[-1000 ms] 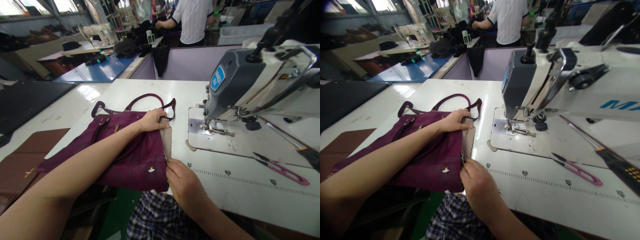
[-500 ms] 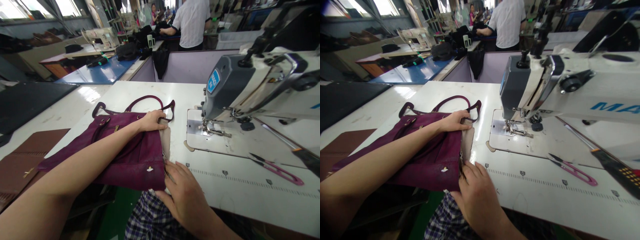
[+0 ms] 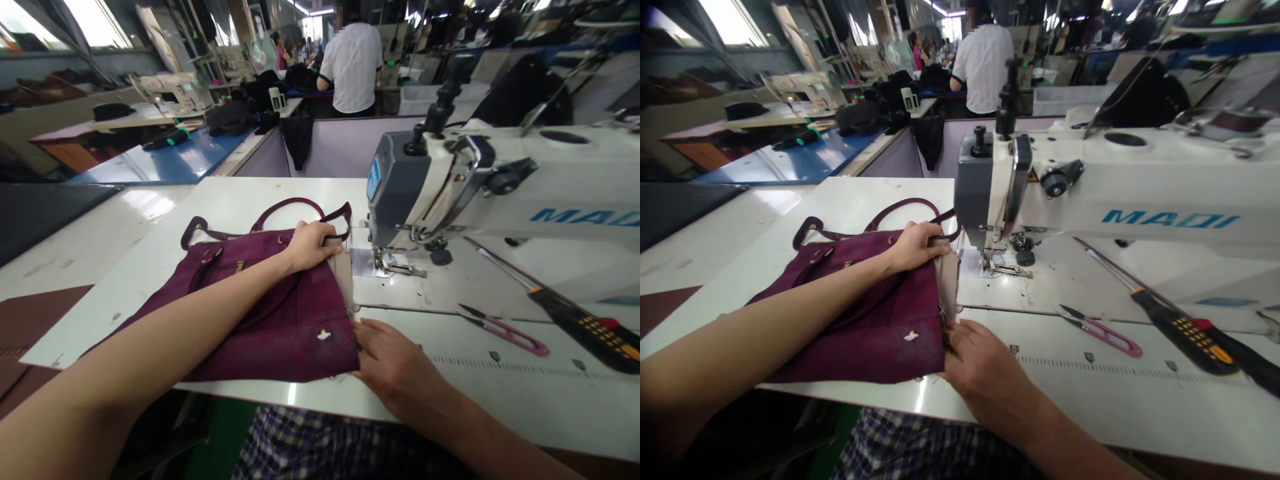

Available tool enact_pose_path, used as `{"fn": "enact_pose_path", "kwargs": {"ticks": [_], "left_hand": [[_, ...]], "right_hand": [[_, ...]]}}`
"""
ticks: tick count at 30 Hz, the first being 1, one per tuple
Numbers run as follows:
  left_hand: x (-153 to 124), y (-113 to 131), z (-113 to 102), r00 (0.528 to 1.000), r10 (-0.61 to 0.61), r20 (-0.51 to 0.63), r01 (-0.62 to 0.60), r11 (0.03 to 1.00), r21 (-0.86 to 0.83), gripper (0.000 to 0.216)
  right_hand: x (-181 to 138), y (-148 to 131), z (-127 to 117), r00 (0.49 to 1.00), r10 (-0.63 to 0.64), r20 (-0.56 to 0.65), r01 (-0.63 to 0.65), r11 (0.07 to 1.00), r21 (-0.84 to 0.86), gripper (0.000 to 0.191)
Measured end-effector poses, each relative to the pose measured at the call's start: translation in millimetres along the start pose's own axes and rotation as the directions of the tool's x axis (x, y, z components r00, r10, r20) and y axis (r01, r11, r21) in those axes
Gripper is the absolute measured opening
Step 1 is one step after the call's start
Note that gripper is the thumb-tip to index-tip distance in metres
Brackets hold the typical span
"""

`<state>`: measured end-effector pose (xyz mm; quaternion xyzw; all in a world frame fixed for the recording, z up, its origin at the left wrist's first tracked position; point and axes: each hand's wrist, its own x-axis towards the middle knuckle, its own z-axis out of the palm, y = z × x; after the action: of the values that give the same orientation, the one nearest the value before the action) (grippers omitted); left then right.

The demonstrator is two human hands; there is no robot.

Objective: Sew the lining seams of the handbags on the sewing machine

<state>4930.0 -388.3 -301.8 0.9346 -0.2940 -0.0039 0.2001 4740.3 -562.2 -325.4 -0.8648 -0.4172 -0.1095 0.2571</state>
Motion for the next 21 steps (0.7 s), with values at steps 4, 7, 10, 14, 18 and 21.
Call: {"fn": "enact_pose_path", "kwargs": {"ticks": [4, 7, 10, 14, 18, 21], "left_hand": [[35, 26, 13, 0.997, 0.038, 0.072, -0.042, 0.998, 0.051, 0.018], [40, 42, 17, 0.994, 0.044, 0.100, -0.053, 0.995, 0.089, 0.022], [33, 53, 19, 0.995, 0.020, 0.094, -0.031, 0.993, 0.118, 0.023], [30, 59, 23, 0.997, -0.018, 0.078, 0.007, 0.991, 0.136, 0.022], [32, 59, 24, 0.996, -0.029, 0.085, 0.017, 0.990, 0.137, 0.021], [33, 59, 25, 0.996, -0.036, 0.080, 0.025, 0.990, 0.136, 0.022]], "right_hand": [[-12, 17, -14, 1.000, -0.020, 0.004, 0.020, 0.999, -0.027, 0.027], [-23, 15, -18, 1.000, -0.019, -0.016, 0.018, 0.999, -0.031, 0.029], [-33, 11, -23, 0.999, -0.009, -0.037, 0.007, 0.999, -0.044, 0.030], [-39, 11, -27, 0.999, 0.006, -0.051, -0.009, 0.998, -0.062, 0.031], [-38, 11, -27, 0.995, 0.039, -0.091, -0.045, 0.997, -0.067, 0.033], [-38, 11, -29, 0.995, 0.046, -0.088, -0.053, 0.995, -0.081, 0.033]]}}
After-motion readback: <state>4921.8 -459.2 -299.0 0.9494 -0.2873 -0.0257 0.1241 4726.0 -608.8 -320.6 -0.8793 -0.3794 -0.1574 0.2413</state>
